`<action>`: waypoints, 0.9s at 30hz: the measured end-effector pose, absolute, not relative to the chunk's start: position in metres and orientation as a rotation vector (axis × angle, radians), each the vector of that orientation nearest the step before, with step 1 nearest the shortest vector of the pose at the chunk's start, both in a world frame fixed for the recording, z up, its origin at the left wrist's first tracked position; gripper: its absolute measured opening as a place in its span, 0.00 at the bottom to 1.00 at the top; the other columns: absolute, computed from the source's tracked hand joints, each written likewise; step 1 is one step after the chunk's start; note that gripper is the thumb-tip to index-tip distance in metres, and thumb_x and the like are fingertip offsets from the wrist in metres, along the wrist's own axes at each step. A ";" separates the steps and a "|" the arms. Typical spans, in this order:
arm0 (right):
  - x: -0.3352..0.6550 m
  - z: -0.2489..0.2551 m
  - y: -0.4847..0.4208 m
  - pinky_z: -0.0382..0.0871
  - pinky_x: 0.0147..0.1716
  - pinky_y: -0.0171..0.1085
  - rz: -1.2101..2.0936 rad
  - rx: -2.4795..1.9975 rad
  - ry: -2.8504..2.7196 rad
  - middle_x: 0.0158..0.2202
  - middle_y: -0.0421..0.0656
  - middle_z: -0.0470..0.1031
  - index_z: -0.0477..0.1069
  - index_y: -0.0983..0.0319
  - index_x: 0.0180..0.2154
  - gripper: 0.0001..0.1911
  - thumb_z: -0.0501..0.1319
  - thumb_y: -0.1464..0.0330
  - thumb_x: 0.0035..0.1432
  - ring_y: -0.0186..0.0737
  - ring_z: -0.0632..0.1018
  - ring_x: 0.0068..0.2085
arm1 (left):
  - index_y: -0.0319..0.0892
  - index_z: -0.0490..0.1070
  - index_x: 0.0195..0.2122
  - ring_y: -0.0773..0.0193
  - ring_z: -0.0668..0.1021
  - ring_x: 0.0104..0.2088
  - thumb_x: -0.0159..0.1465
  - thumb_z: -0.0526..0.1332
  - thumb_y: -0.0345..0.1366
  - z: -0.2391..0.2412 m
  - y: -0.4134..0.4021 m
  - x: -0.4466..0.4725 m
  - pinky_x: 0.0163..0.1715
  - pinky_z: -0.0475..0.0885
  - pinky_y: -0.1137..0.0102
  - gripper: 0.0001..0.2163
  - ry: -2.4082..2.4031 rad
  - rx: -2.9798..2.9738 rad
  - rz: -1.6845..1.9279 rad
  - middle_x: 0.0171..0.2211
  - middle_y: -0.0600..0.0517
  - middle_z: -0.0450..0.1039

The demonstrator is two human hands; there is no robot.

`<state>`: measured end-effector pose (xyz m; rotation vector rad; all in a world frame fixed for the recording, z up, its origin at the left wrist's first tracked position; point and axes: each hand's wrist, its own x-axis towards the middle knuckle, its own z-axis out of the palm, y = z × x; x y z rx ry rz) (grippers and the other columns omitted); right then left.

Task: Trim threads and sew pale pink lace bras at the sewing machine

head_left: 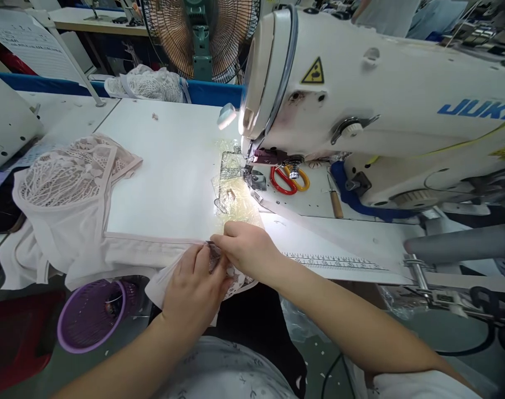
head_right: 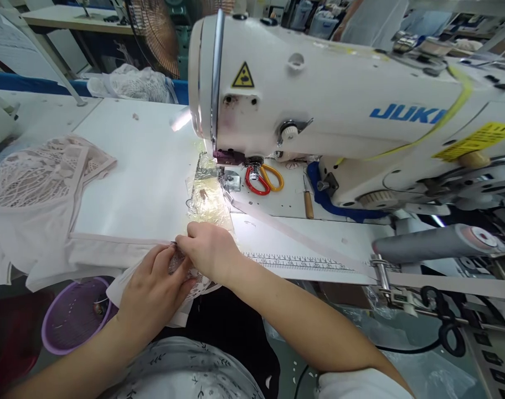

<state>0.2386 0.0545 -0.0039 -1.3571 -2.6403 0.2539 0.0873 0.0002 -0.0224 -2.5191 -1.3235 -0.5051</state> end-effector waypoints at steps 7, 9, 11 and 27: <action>0.270 0.018 0.050 0.40 0.24 0.35 0.300 -1.398 -2.779 0.26 0.40 0.59 0.71 0.63 0.33 0.10 0.51 0.74 0.58 0.36 0.55 0.27 | 0.41 0.71 0.52 0.46 0.71 0.45 0.62 0.58 0.39 -0.021 0.000 0.085 0.40 0.75 0.54 0.17 -1.295 -2.537 -0.460 0.41 0.39 0.66; 0.276 0.023 0.049 0.40 0.24 0.36 0.279 -1.430 -2.775 0.26 0.40 0.59 0.71 0.64 0.34 0.11 0.51 0.76 0.56 0.36 0.54 0.26 | 0.42 0.72 0.51 0.45 0.72 0.44 0.62 0.59 0.40 -0.021 0.000 0.085 0.40 0.75 0.54 0.17 -1.291 -2.532 -0.466 0.41 0.39 0.66; 0.275 0.023 0.049 0.41 0.24 0.35 0.265 -1.409 -2.750 0.27 0.41 0.60 0.72 0.63 0.35 0.11 0.51 0.76 0.56 0.36 0.54 0.27 | 0.42 0.72 0.51 0.45 0.72 0.44 0.62 0.59 0.40 -0.021 -0.001 0.086 0.39 0.75 0.54 0.17 -1.289 -2.526 -0.470 0.41 0.39 0.65; 0.309 0.030 0.043 0.41 0.23 0.35 0.287 -1.487 -2.693 0.24 0.38 0.55 0.71 0.63 0.30 0.11 0.51 0.76 0.56 0.34 0.54 0.25 | 0.39 0.72 0.50 0.44 0.71 0.45 0.63 0.58 0.40 -0.016 0.003 0.087 0.43 0.73 0.51 0.17 -1.236 -2.553 -0.446 0.42 0.37 0.67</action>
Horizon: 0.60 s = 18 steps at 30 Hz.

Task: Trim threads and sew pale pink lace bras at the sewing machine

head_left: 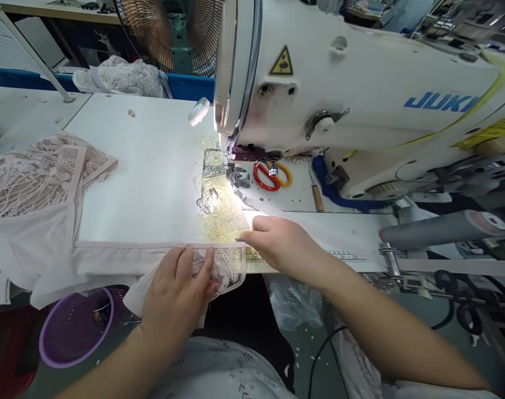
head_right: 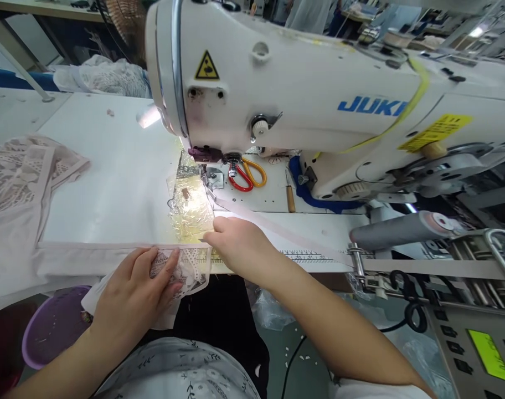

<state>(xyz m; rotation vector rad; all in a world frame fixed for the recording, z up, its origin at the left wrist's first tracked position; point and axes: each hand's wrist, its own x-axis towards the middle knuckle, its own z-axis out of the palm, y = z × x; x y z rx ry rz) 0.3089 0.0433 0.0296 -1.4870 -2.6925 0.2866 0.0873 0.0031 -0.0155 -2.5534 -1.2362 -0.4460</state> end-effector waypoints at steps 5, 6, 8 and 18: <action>0.305 0.015 0.046 0.44 0.24 0.34 0.364 -1.376 -2.526 0.24 0.39 0.57 0.73 0.63 0.33 0.12 0.50 0.73 0.59 0.34 0.58 0.26 | 0.24 0.72 0.46 0.45 0.71 0.45 0.64 0.54 0.38 -0.015 0.002 0.102 0.44 0.73 0.54 0.20 -1.125 -2.602 -0.468 0.44 0.32 0.68; 0.302 0.012 0.047 0.45 0.24 0.33 0.385 -1.349 -2.518 0.25 0.39 0.58 0.73 0.62 0.33 0.12 0.50 0.73 0.59 0.34 0.58 0.26 | 0.23 0.72 0.45 0.45 0.71 0.44 0.64 0.54 0.38 -0.016 0.002 0.105 0.43 0.73 0.55 0.19 -1.119 -2.604 -0.468 0.43 0.32 0.68; 0.294 0.009 0.050 0.45 0.24 0.33 0.416 -1.311 -2.533 0.26 0.39 0.58 0.73 0.62 0.33 0.11 0.52 0.73 0.58 0.34 0.58 0.27 | 0.27 0.72 0.47 0.45 0.71 0.44 0.64 0.54 0.38 -0.016 0.001 0.110 0.42 0.73 0.54 0.19 -1.133 -2.585 -0.470 0.42 0.33 0.68; 0.294 0.012 0.057 0.42 0.24 0.34 0.365 -1.282 -2.729 0.26 0.38 0.56 0.70 0.62 0.30 0.08 0.53 0.75 0.54 0.34 0.55 0.28 | 0.36 0.72 0.51 0.46 0.71 0.40 0.62 0.56 0.46 -0.014 0.004 0.117 0.38 0.74 0.54 0.22 -1.154 -2.597 -0.392 0.38 0.36 0.67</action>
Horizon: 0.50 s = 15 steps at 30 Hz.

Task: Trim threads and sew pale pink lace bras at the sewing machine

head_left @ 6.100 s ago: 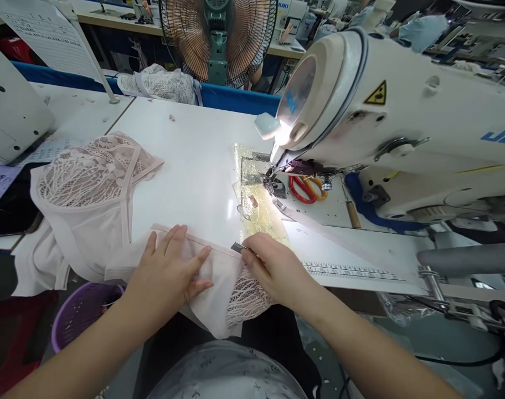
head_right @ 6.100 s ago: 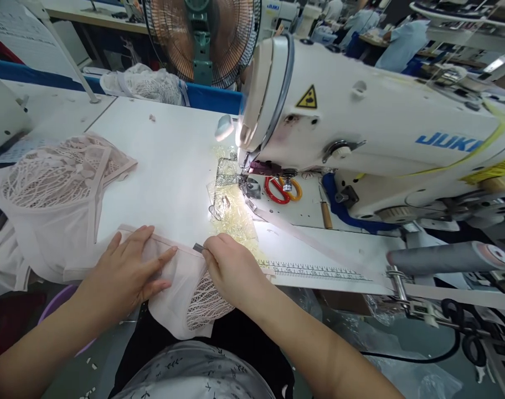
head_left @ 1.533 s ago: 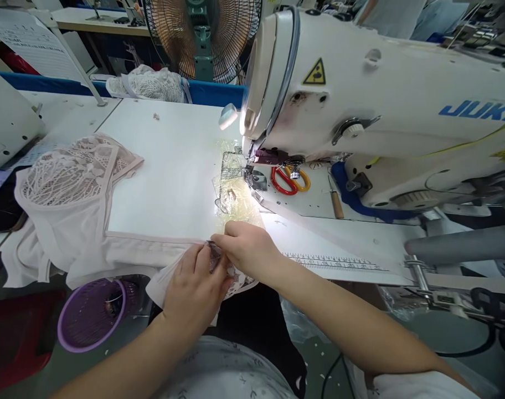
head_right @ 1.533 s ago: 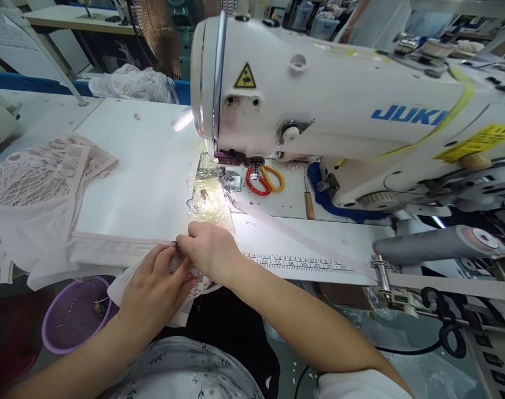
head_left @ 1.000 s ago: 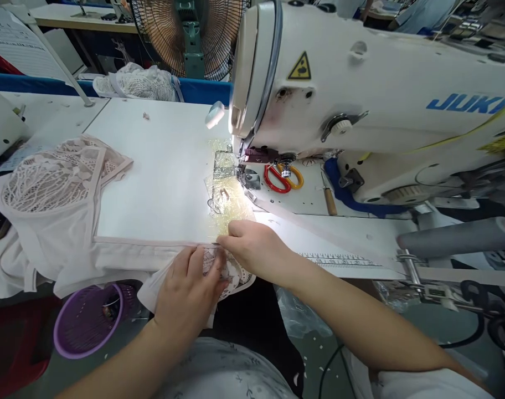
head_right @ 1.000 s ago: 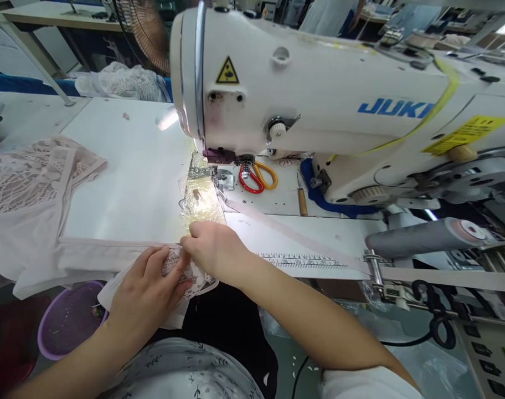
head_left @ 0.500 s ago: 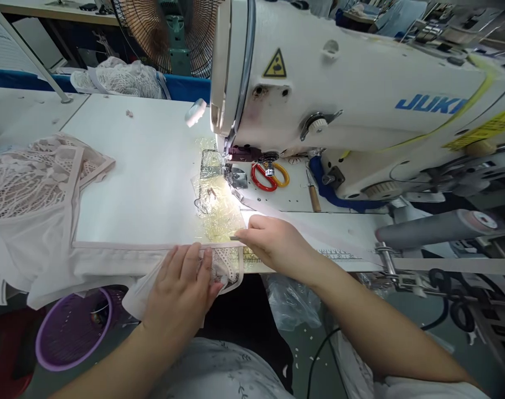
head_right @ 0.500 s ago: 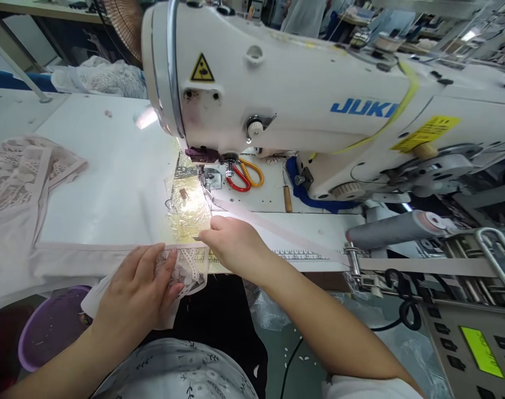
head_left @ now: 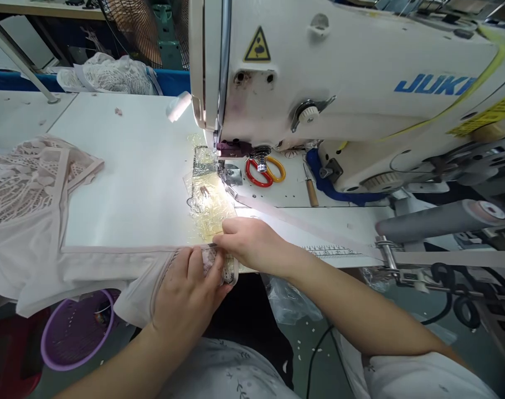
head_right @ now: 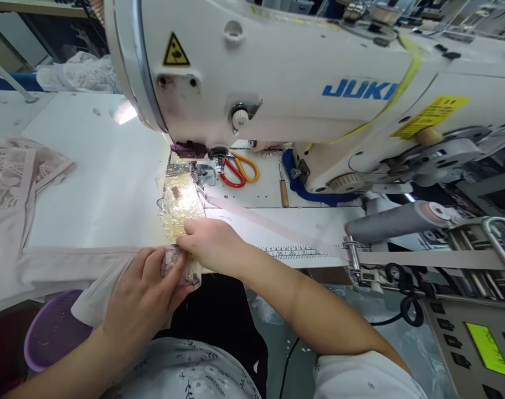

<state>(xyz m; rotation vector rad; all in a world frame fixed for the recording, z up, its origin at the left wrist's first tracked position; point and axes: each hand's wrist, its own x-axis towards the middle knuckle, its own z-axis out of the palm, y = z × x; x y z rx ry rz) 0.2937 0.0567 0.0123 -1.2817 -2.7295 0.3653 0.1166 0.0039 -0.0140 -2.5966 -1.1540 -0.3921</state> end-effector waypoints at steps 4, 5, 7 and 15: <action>0.314 0.020 0.053 0.42 0.23 0.34 0.329 -1.325 -2.776 0.25 0.39 0.56 0.71 0.63 0.31 0.10 0.52 0.79 0.52 0.34 0.55 0.26 | 0.38 0.72 0.52 0.46 0.71 0.41 0.61 0.58 0.47 -0.014 0.004 0.116 0.38 0.75 0.55 0.22 -1.138 -2.588 -0.375 0.38 0.37 0.67; 0.318 0.022 0.052 0.42 0.23 0.34 0.322 -1.333 -2.778 0.25 0.38 0.56 0.71 0.63 0.31 0.11 0.52 0.80 0.51 0.34 0.54 0.26 | 0.39 0.72 0.52 0.46 0.71 0.41 0.61 0.59 0.46 -0.015 0.004 0.116 0.38 0.75 0.55 0.22 -1.135 -2.585 -0.374 0.38 0.37 0.67; 0.321 0.024 0.050 0.41 0.23 0.34 0.299 -1.340 -2.765 0.24 0.38 0.56 0.71 0.63 0.31 0.11 0.52 0.80 0.52 0.33 0.54 0.26 | 0.39 0.72 0.51 0.46 0.71 0.41 0.59 0.61 0.46 -0.015 0.005 0.116 0.39 0.74 0.55 0.22 -1.130 -2.584 -0.367 0.38 0.37 0.67; 0.299 0.018 0.057 0.41 0.23 0.35 0.326 -1.291 -2.756 0.27 0.39 0.59 0.71 0.62 0.31 0.09 0.53 0.75 0.56 0.35 0.56 0.28 | 0.38 0.72 0.51 0.46 0.72 0.40 0.59 0.61 0.48 -0.013 0.005 0.116 0.37 0.74 0.56 0.23 -1.116 -2.562 -0.364 0.37 0.37 0.66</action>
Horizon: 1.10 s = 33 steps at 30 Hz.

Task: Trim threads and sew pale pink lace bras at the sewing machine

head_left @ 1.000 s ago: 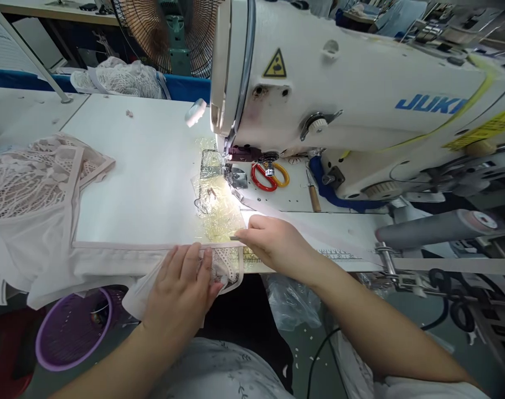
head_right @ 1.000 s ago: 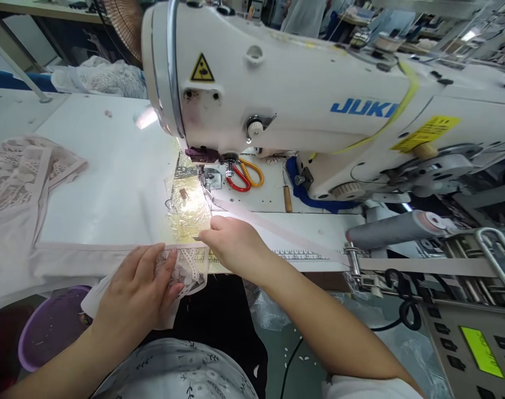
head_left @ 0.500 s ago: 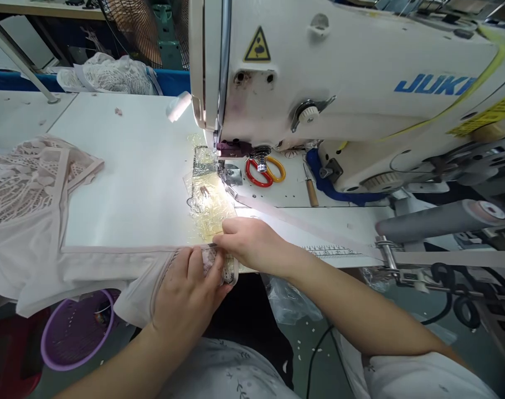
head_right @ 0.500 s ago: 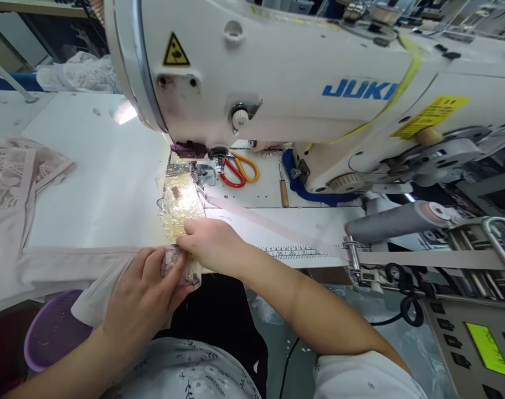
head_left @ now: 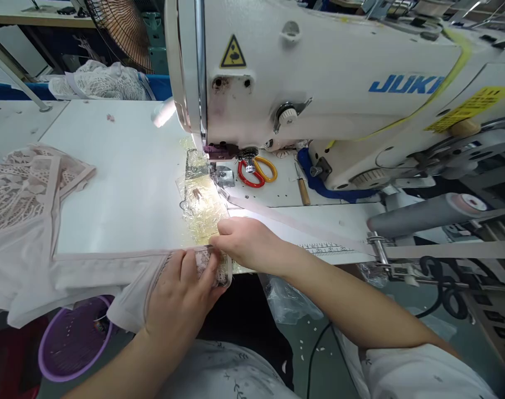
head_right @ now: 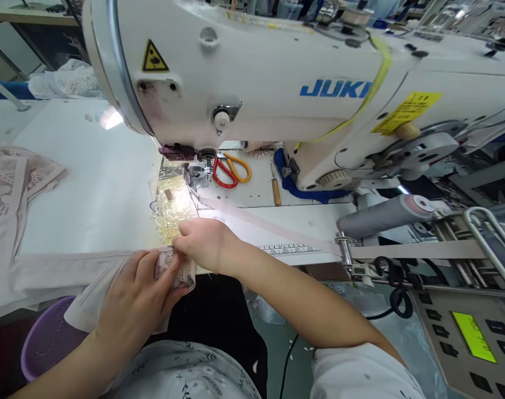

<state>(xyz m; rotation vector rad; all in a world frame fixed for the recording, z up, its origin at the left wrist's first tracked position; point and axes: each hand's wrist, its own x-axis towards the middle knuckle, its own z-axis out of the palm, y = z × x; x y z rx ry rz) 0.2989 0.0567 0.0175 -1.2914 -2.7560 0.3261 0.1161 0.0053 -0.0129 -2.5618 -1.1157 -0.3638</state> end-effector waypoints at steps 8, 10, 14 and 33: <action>0.337 0.021 0.047 0.40 0.24 0.36 0.272 -1.394 -2.784 0.25 0.39 0.57 0.69 0.63 0.30 0.12 0.52 0.81 0.51 0.35 0.53 0.26 | 0.39 0.72 0.51 0.47 0.71 0.40 0.61 0.59 0.47 -0.013 0.007 0.116 0.38 0.74 0.56 0.22 -1.081 -2.572 -0.374 0.38 0.37 0.66; 0.343 0.024 0.044 0.40 0.24 0.36 0.245 -1.438 -2.779 0.24 0.39 0.57 0.69 0.63 0.29 0.12 0.51 0.81 0.50 0.35 0.52 0.26 | 0.39 0.72 0.51 0.47 0.71 0.41 0.61 0.59 0.47 -0.013 0.007 0.115 0.39 0.74 0.56 0.22 -1.077 -2.574 -0.387 0.38 0.37 0.66; 0.338 0.025 0.043 0.40 0.24 0.36 0.217 -1.435 -2.708 0.25 0.39 0.56 0.71 0.62 0.33 0.12 0.51 0.78 0.55 0.35 0.53 0.26 | 0.38 0.72 0.52 0.47 0.71 0.41 0.60 0.60 0.48 -0.013 0.007 0.115 0.39 0.73 0.56 0.23 -1.062 -2.559 -0.377 0.38 0.37 0.66; 0.349 0.017 0.042 0.41 0.24 0.35 0.223 -1.452 -2.724 0.26 0.41 0.60 0.73 0.62 0.36 0.13 0.52 0.78 0.55 0.36 0.56 0.27 | 0.37 0.72 0.51 0.46 0.71 0.40 0.60 0.59 0.48 -0.013 0.008 0.115 0.39 0.73 0.56 0.23 -1.026 -2.552 -0.373 0.38 0.37 0.66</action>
